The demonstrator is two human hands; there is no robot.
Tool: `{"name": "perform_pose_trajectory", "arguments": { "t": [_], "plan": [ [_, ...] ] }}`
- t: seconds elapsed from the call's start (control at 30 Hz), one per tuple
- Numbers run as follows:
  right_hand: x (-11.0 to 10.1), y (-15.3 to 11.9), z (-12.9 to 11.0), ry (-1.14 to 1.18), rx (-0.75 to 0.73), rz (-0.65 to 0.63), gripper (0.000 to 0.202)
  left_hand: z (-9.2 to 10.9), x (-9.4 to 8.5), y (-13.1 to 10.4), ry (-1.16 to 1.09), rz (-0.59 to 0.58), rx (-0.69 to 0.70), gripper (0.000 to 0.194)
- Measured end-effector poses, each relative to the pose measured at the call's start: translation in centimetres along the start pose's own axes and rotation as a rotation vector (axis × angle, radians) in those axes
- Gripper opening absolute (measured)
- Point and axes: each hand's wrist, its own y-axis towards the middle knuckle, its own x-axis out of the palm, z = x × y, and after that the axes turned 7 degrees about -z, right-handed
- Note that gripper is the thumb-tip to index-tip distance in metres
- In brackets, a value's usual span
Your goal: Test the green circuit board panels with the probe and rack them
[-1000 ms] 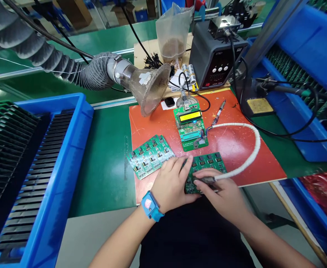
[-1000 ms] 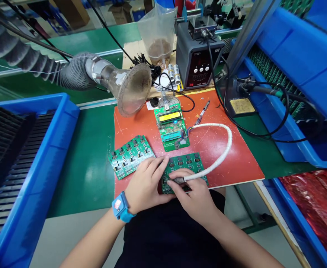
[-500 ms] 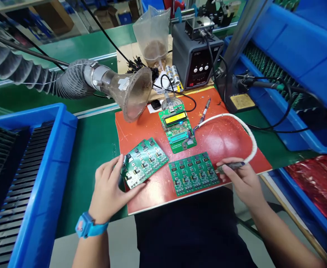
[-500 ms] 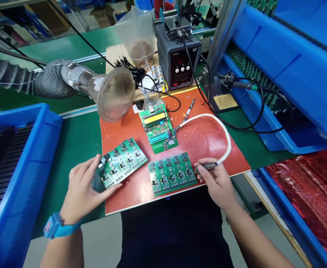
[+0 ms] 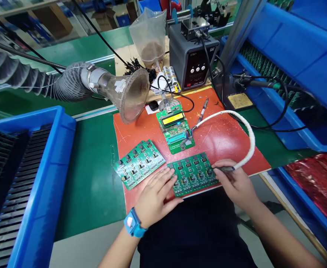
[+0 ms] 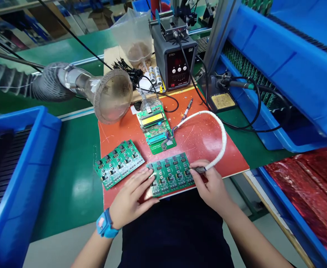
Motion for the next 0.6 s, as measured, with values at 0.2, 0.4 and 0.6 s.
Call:
{"name": "perform_pose_trajectory", "arguments": {
  "t": [0.2,0.4,0.6],
  "plan": [
    [0.26,0.28,0.48,-0.022,-0.068,0.027,0.006,-0.52,0.92,0.07,-0.064,0.030,-0.029,0.055],
    [0.17,0.50,0.38,0.002,-0.071,0.012,0.001,-0.41,0.68,0.22,-0.085,0.020,-0.045,0.054],
    [0.02,0.28,-0.06,0.041,-0.003,0.004,0.006,-0.40,0.75,0.17,-0.110,0.025,-0.056,0.056]
  ]
}}
